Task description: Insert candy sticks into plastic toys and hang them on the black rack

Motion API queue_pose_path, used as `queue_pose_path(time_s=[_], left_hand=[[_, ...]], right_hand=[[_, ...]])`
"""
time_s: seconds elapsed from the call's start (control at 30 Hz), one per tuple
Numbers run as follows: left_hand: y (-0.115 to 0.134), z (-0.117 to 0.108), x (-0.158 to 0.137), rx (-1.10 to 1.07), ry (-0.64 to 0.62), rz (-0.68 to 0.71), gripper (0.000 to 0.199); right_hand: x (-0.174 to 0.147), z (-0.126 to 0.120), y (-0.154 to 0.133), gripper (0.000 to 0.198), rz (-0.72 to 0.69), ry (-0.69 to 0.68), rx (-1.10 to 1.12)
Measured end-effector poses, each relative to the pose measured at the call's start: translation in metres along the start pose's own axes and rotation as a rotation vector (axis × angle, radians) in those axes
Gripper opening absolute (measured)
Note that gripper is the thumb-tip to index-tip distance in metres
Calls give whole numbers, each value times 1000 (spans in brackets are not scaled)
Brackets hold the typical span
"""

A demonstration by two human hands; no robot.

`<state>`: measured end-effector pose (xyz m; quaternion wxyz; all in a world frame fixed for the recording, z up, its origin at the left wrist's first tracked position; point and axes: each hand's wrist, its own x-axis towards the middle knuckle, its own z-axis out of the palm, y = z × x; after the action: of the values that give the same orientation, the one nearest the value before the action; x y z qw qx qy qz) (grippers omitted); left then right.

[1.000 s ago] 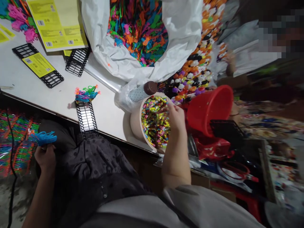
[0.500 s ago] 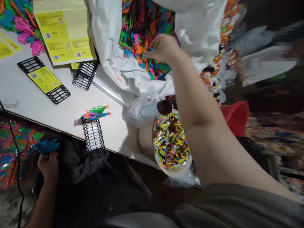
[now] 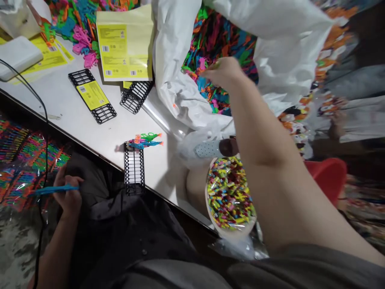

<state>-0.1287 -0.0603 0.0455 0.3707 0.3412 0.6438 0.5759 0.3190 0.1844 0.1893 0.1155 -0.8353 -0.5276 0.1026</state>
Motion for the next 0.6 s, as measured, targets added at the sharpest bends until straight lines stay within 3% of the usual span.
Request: queue_pose_path(time_s=[0.07,0.13,0.17,0.23,0.3,0.33,0.4,0.5,0.6], left_hand=[[5,5,-13,-4,-155,162,43],[12,15,-35,-1,-233,368,47],[16,22,-48,3,-236,480,49],[27,35,-75,33,-184,687,56],[37,45,-100,75,-291,790,61],[42,47,-110,85,-403,787,61],[48,48,-123,41,-658,676,59],[47,36,-136,-160,-925,240,55],[35,19,-149,-244,-901,-240,47]], right_hand=[[-59,-33,-16,25,-83,8,542],[-132,-55,-28,36,-350,-234,966],[-169,-61,-31,42,-428,-346,1048],[-240,-58,-34,36,-435,-479,1081],[-300,-41,-34,27,-368,-631,1085],[-324,-28,-35,25,-329,-710,1120],[-362,-1,-38,29,-250,-824,1253],[-394,33,-51,41,-148,-876,1488],[-406,52,-65,45,-27,-917,1648]])
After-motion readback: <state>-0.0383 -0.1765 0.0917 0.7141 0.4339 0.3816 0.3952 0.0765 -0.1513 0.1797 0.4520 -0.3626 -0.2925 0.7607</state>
